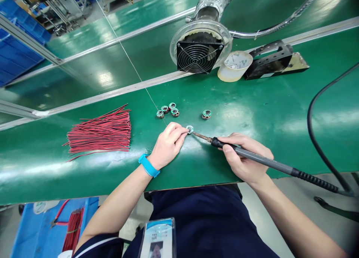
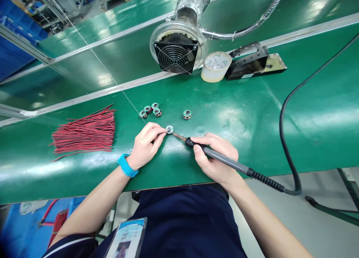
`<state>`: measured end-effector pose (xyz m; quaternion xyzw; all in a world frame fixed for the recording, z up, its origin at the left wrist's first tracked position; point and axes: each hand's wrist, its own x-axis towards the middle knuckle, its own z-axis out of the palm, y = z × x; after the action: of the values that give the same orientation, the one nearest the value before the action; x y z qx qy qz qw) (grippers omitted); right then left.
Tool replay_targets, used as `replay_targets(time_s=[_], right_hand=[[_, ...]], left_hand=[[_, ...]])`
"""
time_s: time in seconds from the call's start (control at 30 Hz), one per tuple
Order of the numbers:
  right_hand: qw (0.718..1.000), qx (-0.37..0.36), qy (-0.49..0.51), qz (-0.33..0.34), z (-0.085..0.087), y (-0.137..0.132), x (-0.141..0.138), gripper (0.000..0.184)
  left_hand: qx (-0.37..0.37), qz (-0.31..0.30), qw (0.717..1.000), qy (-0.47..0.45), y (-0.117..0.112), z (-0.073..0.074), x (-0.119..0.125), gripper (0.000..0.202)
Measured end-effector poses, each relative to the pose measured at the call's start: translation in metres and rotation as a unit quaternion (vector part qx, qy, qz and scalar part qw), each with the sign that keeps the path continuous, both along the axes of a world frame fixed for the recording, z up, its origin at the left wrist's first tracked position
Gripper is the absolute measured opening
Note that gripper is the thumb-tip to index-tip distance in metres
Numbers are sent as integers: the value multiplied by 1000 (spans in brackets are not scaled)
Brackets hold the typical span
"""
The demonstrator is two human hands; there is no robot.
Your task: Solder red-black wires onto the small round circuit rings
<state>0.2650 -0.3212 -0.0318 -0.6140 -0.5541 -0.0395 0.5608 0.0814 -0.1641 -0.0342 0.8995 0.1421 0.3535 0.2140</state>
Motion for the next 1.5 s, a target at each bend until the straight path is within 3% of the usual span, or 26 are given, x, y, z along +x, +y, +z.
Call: replay_targets(time_s=[1.5], right_hand=[[1000,-5,9,4,-3,0,1,14]], left_hand=[[9,0,1000,-1,1,-4,1,14]])
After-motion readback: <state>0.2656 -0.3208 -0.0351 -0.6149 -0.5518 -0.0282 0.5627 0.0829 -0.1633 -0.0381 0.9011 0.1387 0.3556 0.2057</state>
